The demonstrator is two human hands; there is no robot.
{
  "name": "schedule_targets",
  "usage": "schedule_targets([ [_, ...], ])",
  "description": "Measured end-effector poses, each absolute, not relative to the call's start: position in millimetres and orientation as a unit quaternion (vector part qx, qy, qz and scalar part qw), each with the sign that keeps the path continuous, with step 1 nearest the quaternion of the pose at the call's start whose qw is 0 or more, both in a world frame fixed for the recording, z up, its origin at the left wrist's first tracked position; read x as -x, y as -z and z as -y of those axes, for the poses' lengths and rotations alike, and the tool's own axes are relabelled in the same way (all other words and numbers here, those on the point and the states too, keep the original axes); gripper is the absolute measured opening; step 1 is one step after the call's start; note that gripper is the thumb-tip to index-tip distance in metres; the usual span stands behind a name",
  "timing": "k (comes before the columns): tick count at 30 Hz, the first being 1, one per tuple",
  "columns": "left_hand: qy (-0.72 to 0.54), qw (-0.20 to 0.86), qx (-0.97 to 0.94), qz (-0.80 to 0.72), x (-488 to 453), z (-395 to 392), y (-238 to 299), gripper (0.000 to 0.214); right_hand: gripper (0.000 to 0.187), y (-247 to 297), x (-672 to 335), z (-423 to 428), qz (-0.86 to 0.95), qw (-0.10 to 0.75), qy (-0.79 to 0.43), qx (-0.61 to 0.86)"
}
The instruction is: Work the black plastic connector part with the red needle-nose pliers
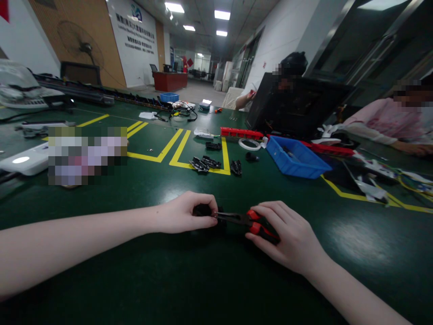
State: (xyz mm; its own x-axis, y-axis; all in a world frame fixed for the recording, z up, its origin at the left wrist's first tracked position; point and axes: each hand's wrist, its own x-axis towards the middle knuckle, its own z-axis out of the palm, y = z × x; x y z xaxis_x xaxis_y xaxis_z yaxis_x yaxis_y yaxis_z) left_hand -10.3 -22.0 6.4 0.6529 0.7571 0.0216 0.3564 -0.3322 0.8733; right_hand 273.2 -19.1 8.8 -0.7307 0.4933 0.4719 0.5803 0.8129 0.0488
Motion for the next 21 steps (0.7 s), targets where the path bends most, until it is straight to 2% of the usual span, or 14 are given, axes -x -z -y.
schedule_targets([
  [10, -0.223, 0.468, -0.771, -0.37, 11.8, 23.4, -10.3, 0.015, 0.036, -7.6, -272.4, 20.1, 0.928, 0.219, 0.087, 0.29],
  [21, -0.219, 0.484, -0.763, -0.369, 11.2, 21.0, -6.8, 0.025, 0.035, -6.7, -273.2, 18.9, 0.93, 0.205, 0.075, 0.297],
])
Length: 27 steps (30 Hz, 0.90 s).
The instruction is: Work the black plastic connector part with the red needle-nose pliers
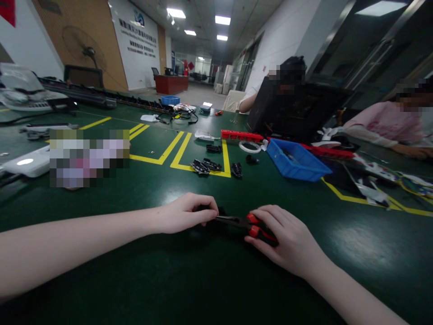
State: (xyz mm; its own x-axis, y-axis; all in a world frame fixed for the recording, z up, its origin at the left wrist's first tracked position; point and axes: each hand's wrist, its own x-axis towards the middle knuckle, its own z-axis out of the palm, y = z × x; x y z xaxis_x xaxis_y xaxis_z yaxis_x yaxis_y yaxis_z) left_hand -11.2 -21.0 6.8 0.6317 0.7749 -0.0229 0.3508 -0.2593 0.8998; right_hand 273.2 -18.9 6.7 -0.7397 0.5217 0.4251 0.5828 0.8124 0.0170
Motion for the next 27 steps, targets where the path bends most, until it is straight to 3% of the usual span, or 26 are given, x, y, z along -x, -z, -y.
schedule_targets([
  [16, -0.26, 0.509, -0.739, -0.356, 12.3, 22.6, -4.9, 0.027, 0.032, -8.8, -273.4, 19.5, 0.928, 0.202, 0.063, 0.308],
  [21, -0.256, 0.466, -0.771, -0.351, 11.8, 25.3, -4.6, 0.046, 0.03, -9.1, -275.9, 17.9, 0.925, 0.198, 0.049, 0.32],
  [27, -0.271, 0.418, -0.798, -0.34, 11.4, 25.6, -3.1, 0.039, 0.029, -9.1, -276.0, 16.7, 0.926, 0.201, 0.047, 0.316],
])
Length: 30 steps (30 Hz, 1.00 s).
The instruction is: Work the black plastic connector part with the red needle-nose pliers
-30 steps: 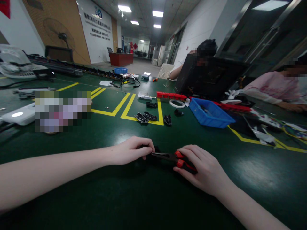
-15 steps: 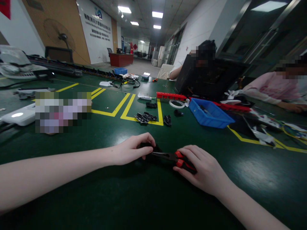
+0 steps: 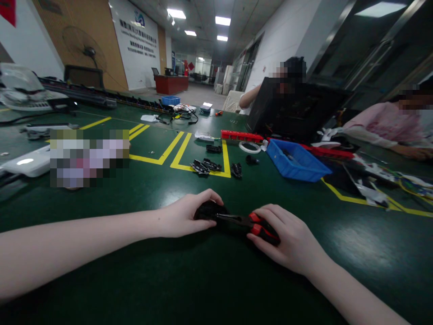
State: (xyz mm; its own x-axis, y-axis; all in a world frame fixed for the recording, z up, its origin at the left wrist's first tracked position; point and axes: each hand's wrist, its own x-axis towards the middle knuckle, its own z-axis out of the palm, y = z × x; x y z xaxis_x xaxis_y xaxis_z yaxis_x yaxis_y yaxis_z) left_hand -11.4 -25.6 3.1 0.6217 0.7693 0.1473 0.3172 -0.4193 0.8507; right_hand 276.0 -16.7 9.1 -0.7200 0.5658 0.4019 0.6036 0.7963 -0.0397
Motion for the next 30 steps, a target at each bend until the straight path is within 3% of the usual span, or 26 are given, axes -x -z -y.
schedule_targets([
  [16, -0.246, 0.39, -0.818, -0.345, 10.2, 26.0, -2.5, 0.053, 0.035, -11.9, -276.7, 15.6, 0.925, 0.222, 0.095, 0.295],
  [22, -0.229, 0.292, -0.855, -0.363, 10.0, 27.0, -4.2, 0.052, 0.036, -12.2, -277.0, 15.7, 0.926, 0.225, 0.095, 0.287],
  [30, -0.236, 0.314, -0.85, -0.351, 9.4, 26.0, -4.6, 0.042, 0.034, -9.8, -280.4, 13.0, 0.911, 0.248, 0.081, 0.319],
])
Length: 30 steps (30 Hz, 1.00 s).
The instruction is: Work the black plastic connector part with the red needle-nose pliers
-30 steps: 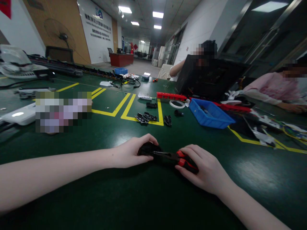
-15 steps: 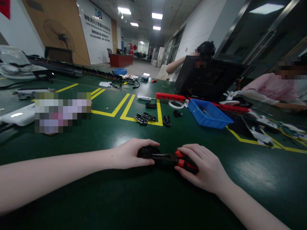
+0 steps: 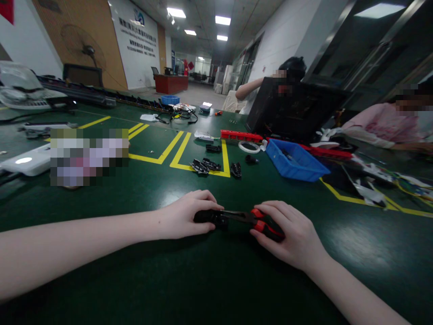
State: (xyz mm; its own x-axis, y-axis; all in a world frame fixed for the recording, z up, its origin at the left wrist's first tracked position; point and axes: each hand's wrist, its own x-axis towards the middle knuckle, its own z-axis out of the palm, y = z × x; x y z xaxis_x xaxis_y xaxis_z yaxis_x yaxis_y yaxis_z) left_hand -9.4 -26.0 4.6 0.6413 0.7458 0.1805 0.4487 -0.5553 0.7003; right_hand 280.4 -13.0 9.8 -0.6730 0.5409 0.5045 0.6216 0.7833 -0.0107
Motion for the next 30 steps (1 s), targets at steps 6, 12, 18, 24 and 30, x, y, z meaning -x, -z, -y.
schedule_targets([
  [6, -0.263, 0.345, -0.831, -0.347, 8.9, 26.4, -7.5, 0.019, 0.035, -8.0, -281.2, 12.2, 0.919, 0.232, 0.079, 0.309],
  [12, -0.265, 0.351, -0.831, -0.34, 9.8, 25.9, -4.9, 0.008, 0.038, -7.1, -279.6, 12.6, 0.921, 0.229, 0.09, 0.3],
  [18, -0.264, 0.347, -0.833, -0.341, 10.5, 24.3, -2.6, 0.009, 0.039, -8.0, -278.9, 13.9, 0.926, 0.227, 0.096, 0.285],
  [24, -0.269, 0.352, -0.831, -0.336, 11.0, 22.7, -0.8, 0.01, 0.038, -7.7, -277.6, 13.9, 0.929, 0.221, 0.093, 0.283],
  [30, -0.278, 0.352, -0.829, -0.333, 11.1, 22.6, 0.1, 0.011, 0.034, -5.4, -278.2, 13.1, 0.932, 0.217, 0.076, 0.281],
])
